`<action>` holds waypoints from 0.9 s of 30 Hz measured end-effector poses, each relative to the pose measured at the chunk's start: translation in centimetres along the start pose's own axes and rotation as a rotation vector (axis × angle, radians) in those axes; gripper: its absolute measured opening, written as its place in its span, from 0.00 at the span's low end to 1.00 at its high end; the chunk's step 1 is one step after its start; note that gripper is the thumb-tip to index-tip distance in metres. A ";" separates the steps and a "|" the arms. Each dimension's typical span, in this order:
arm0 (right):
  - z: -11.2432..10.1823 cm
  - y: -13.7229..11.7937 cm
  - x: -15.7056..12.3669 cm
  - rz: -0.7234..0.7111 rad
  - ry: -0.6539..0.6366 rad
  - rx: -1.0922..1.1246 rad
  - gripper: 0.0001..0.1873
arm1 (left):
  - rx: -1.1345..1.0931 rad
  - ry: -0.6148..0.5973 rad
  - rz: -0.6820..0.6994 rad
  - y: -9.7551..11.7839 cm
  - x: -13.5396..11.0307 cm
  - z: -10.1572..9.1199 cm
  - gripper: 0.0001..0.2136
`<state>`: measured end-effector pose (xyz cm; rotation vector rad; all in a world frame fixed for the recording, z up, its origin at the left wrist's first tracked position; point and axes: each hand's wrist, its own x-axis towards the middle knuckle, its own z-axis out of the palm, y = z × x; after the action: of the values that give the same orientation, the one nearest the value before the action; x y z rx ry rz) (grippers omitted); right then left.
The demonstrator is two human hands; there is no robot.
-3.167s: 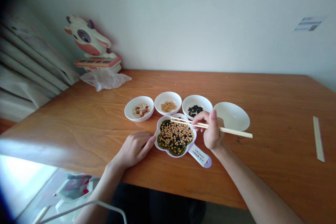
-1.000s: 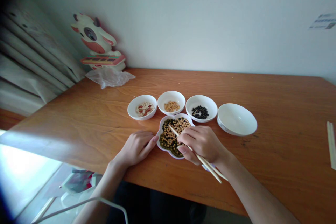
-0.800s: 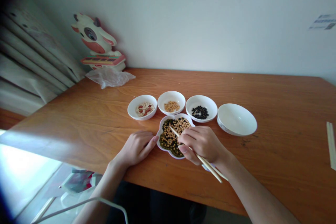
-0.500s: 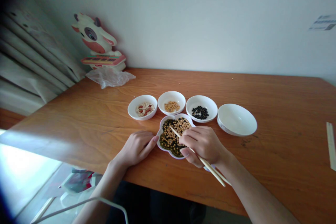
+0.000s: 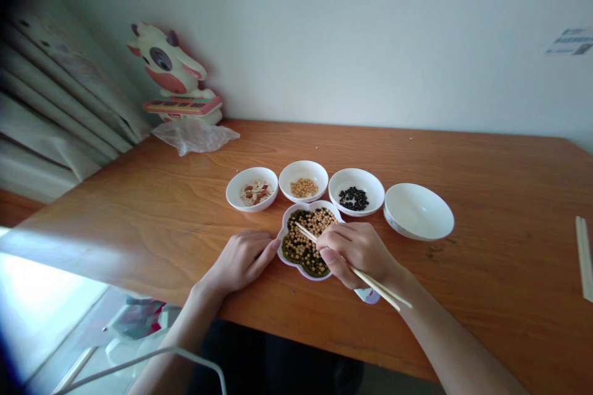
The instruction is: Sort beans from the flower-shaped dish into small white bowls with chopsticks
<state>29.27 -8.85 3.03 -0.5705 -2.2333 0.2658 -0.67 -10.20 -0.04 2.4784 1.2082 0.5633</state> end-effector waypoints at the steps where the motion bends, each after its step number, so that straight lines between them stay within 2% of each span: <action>1: 0.1 0.1 0.0 0.017 0.006 0.015 0.17 | 0.000 0.000 0.000 0.0 0.0 0.0 0.24; 7: 0.3 0.4 -0.4 0.072 0.005 0.029 0.16 | 0.003 0.005 -0.004 0.0 0.0 0.0 0.24; 19: 0.2 0.2 -0.4 0.139 -0.017 0.021 0.24 | -0.002 0.008 -0.006 0.2 0.0 -0.1 0.25; 27: 0.2 0.2 -0.3 0.153 -0.020 0.016 0.24 | -0.002 0.021 -0.007 0.3 0.1 -0.2 0.25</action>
<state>29.37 -8.78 2.65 -0.7335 -2.2081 0.3690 -0.56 -10.27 0.28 2.4719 1.2230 0.5892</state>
